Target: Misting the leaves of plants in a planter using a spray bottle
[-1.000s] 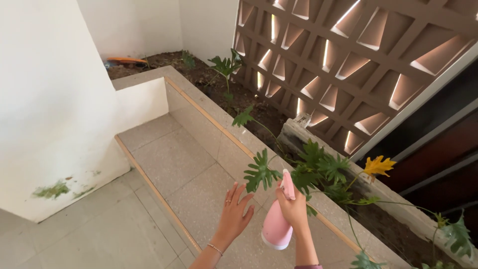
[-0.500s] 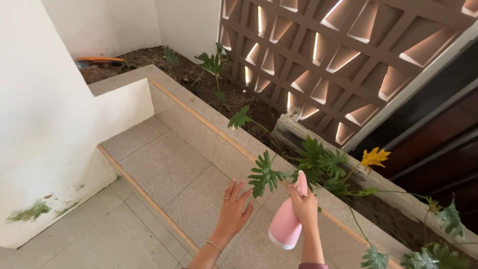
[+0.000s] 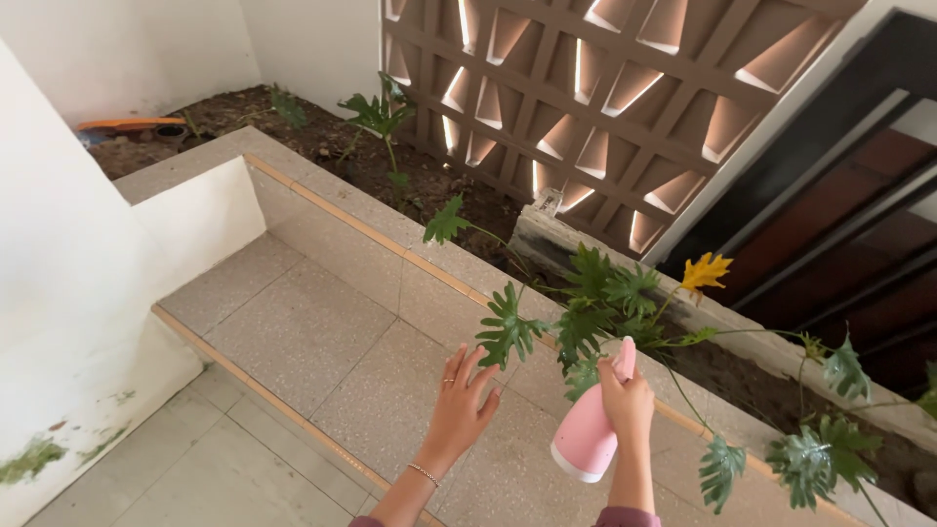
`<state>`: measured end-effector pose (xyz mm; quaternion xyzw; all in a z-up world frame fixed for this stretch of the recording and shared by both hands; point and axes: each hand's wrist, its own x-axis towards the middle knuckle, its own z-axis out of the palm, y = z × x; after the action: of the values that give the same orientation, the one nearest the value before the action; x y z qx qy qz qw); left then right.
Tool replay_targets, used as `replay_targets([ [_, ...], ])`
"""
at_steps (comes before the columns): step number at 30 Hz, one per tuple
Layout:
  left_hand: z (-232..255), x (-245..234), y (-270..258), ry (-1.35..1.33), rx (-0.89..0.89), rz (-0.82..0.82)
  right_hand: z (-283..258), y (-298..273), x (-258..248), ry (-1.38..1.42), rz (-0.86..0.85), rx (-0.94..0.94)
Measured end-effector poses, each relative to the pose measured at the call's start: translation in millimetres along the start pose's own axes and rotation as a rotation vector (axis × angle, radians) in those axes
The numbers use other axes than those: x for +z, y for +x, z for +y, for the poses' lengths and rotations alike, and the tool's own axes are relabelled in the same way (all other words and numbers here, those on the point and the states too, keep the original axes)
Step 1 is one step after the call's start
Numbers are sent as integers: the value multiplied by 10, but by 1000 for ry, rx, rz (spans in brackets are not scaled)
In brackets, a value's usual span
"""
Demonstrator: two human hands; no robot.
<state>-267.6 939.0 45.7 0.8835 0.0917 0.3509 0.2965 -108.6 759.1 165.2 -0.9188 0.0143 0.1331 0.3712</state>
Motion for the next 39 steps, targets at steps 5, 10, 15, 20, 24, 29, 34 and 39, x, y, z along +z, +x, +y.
replay_targets([
  [5,-68,-9,-41,1,10,-50,-74,-143,15,65,18,-32],
  [10,-136,-85,-153,5,5,-92,-201,-287,215,137,-21,-57],
  [15,-306,-163,-266,2,-18,-119,-389,-414,424,129,-55,-99],
  [20,-440,-252,-333,14,-3,-75,-516,-459,622,111,-91,-111],
  [24,-499,-215,-362,28,16,-47,-521,-538,583,143,-79,-66],
  [29,-389,-185,-302,-44,-13,-128,-235,-402,426,151,2,-22],
  [34,-334,20,-243,-72,17,-199,213,-231,175,140,109,20],
  [39,-459,315,-137,-198,-106,-198,493,-117,-93,157,254,89],
])
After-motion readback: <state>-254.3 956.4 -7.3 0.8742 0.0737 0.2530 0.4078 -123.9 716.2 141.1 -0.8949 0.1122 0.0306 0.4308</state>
